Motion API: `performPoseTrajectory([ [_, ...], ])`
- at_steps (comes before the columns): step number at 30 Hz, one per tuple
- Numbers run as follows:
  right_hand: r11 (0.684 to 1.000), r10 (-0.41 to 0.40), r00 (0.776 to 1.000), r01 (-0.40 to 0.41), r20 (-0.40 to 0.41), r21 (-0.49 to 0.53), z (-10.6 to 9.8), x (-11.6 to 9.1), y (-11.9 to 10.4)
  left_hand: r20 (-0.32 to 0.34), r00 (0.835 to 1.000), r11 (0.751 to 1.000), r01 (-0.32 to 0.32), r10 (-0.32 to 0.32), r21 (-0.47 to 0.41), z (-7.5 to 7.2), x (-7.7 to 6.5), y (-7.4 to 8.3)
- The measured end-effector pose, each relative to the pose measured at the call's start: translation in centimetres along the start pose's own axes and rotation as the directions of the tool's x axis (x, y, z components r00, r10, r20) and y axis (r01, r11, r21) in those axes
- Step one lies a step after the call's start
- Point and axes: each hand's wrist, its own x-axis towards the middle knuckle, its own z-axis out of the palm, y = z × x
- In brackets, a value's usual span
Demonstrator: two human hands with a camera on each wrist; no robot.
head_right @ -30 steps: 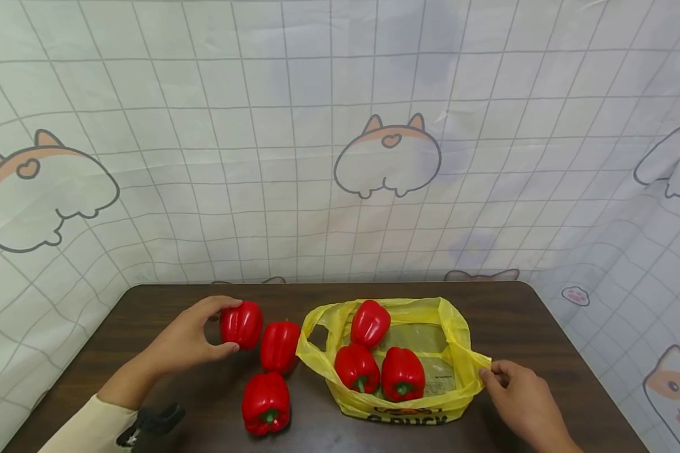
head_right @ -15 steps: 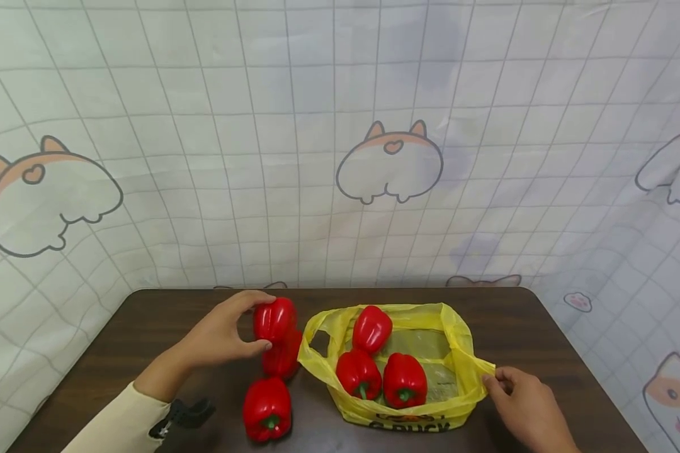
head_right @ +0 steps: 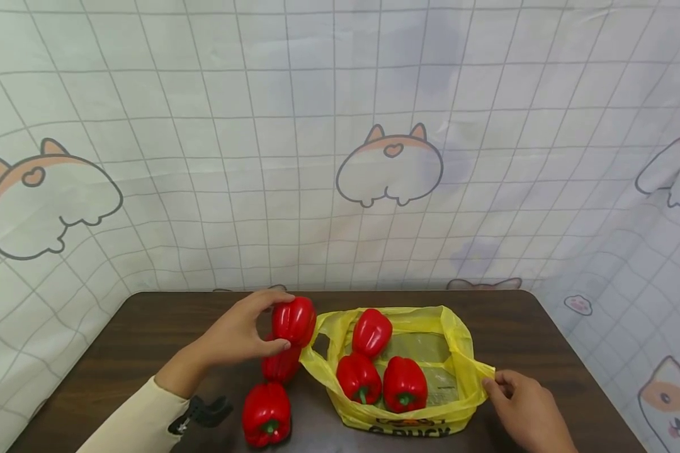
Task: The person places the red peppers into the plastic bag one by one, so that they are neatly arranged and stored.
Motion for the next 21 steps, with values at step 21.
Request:
performPoseTrajectory([
  [21, 1.0, -0.004, 1.0, 0.004, -0.02, 0.005, 0.2, 0.0, -0.4, 0.058, 0.996, 0.998, -0.061, 0.061, 0.004, 1.8, 3.6, 3.3],
])
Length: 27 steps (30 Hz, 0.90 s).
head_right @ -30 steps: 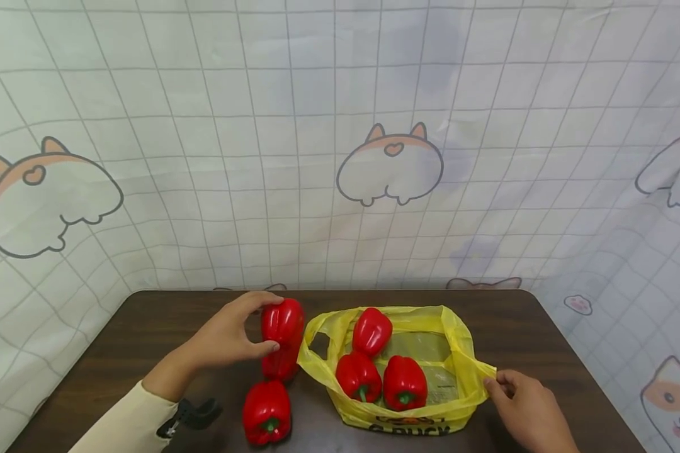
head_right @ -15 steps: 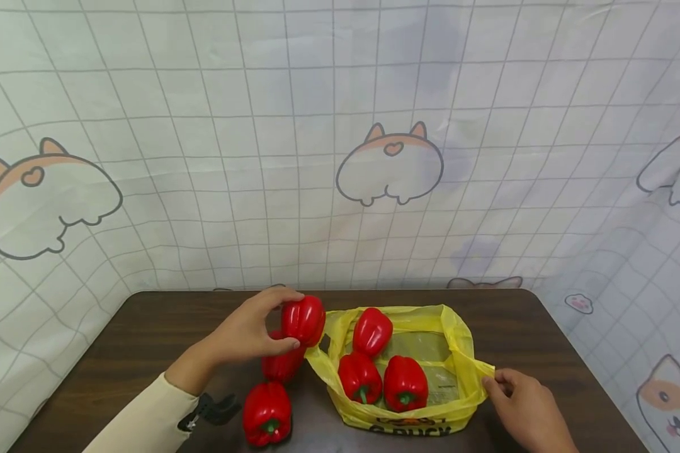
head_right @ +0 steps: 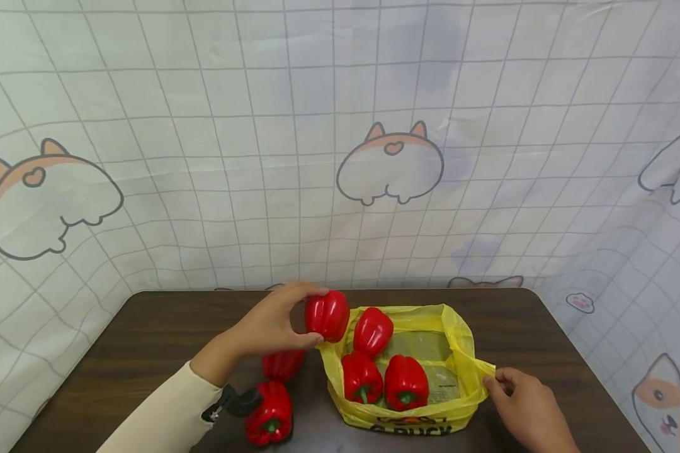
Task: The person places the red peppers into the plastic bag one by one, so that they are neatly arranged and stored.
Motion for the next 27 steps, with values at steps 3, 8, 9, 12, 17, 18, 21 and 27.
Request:
performPoseTrajectory([
  [3, 1.0, 0.0, 1.0, 0.0, -0.001, 0.0, 0.0, 0.1, 0.1, 0.016, 1.0, 1.0, -0.01, 0.01, 0.002, 0.1, 0.4, 0.5],
  [8, 1.0, 0.009, 1.0, -0.009, 0.002, 0.004, 0.1, 0.2, 0.4, 0.012, 0.999, 0.999, -0.029, 0.029, 0.017, 0.1, 0.9, 1.2],
  [9, 1.0, 0.01, 1.0, -0.01, 0.002, 0.004, 0.1, 0.2, 0.4, 0.013, 0.999, 0.999, -0.032, 0.032, 0.018, 0.1, 1.0, 1.3],
  [12, 1.0, 0.017, 1.0, -0.017, 0.005, 0.01, 0.1, 0.4, 0.4, 0.02, 0.999, 0.999, -0.037, 0.037, 0.01, 0.1, 1.4, 1.5],
  [17, 1.0, 0.014, 1.0, -0.014, 0.013, 0.01, 0.1, 0.6, 0.6, 0.028, 0.999, 0.999, -0.042, 0.043, -0.007, -0.1, 2.0, 2.2],
  [18, 1.0, 0.013, 1.0, -0.013, 0.013, 0.009, 0.1, 0.6, 0.6, 0.029, 0.999, 0.999, -0.046, 0.046, -0.007, -0.1, 2.1, 2.3],
  [21, 1.0, 0.009, 1.0, -0.009, 0.015, 0.006, 0.1, 0.6, 0.6, 0.034, 0.998, 0.998, -0.055, 0.055, -0.018, 0.0, 2.5, 2.7],
  [27, 1.0, -0.004, 1.0, 0.004, 0.012, 0.01, 0.1, 0.6, 0.6, 0.053, 0.995, 0.997, -0.078, 0.079, -0.017, 1.1, 3.2, 3.0],
])
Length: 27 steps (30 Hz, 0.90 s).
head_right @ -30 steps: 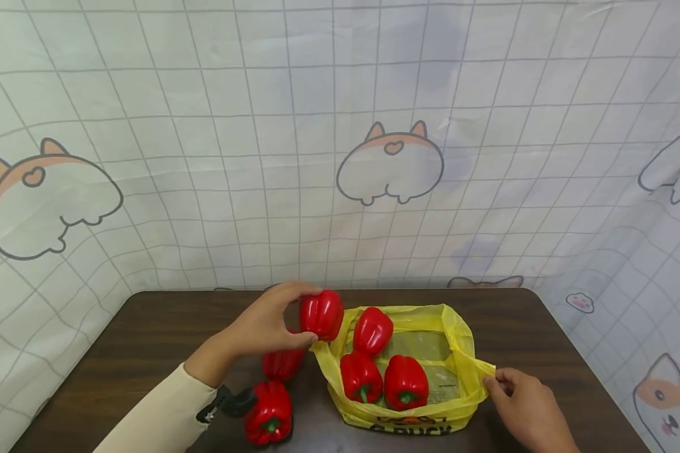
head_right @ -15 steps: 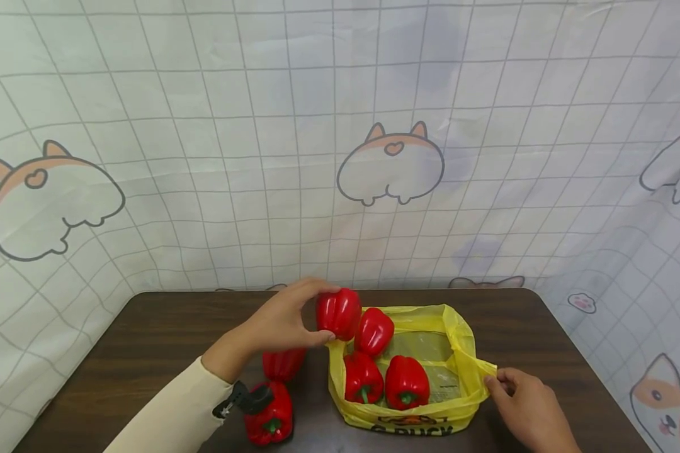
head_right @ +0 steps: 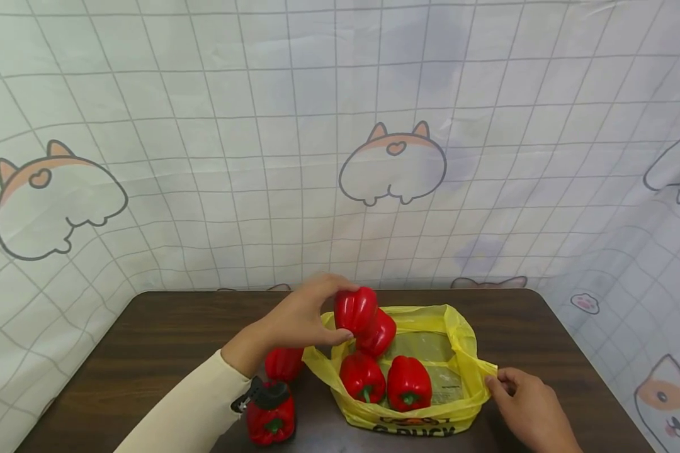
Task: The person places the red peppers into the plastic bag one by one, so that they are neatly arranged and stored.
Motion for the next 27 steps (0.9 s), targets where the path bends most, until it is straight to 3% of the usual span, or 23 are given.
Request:
performPoseTrajectory([
  [11, 1.0, 0.004, 1.0, -0.004, 0.011, -0.004, -0.1, -0.2, -0.2, 0.055, 0.998, 1.0, 0.027, -0.026, -0.011, 2.3, 1.3, 0.3],
  [27, 1.0, -0.014, 1.0, 0.014, 0.001, -0.008, -0.1, -0.2, -0.3, 0.047, 0.997, 0.997, 0.067, -0.065, -0.039, 5.4, 2.9, 0.9],
])
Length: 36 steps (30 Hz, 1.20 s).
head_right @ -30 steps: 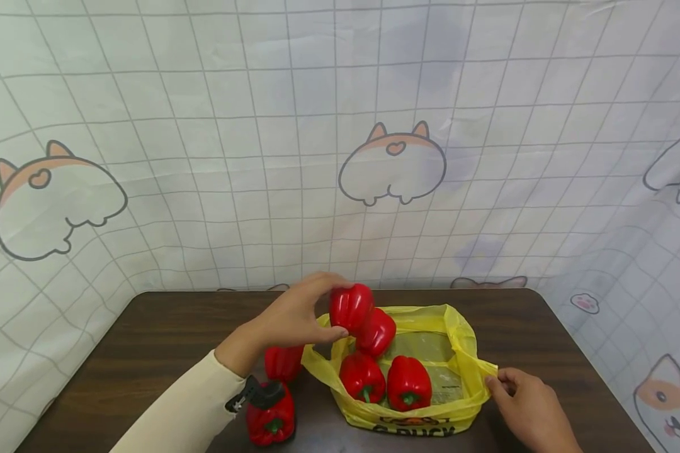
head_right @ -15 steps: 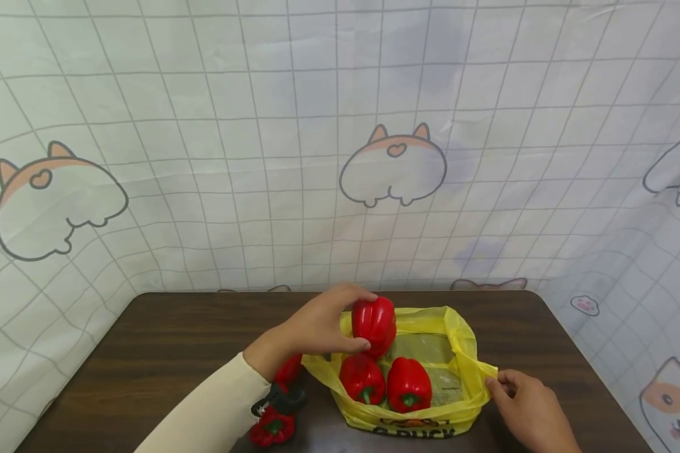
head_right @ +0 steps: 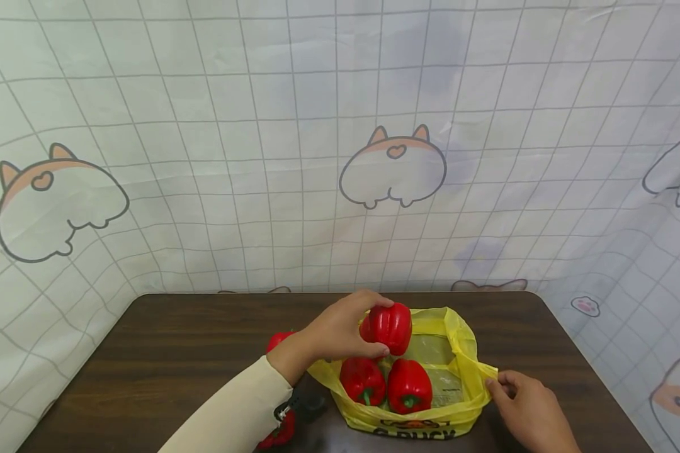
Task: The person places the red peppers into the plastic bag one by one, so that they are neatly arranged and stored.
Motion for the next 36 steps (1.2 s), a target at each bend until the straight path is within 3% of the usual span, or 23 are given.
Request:
performPoseTrajectory([
  [14, 1.0, 0.001, 1.0, -0.001, -0.011, 0.002, 0.2, 0.0, 0.0, 0.003, 0.998, 0.997, 0.068, -0.068, 0.035, 2.2, 1.1, 0.5],
  [22, 1.0, -0.004, 1.0, 0.004, -0.024, -0.004, 0.3, -0.1, -0.2, 0.0, 0.999, 0.997, 0.049, -0.049, 0.064, 3.0, 1.4, 0.3],
  [30, 1.0, -0.01, 1.0, 0.01, -0.014, -0.01, 0.2, -0.1, -0.1, -0.025, 0.996, 0.993, 0.088, -0.087, 0.077, 3.3, 1.4, 0.2],
  [36, 1.0, -0.001, 1.0, 0.0, -0.007, -0.005, 0.3, 0.0, -0.1, -0.001, 0.998, 0.996, 0.059, -0.06, 0.063, 3.6, 1.9, 0.3],
])
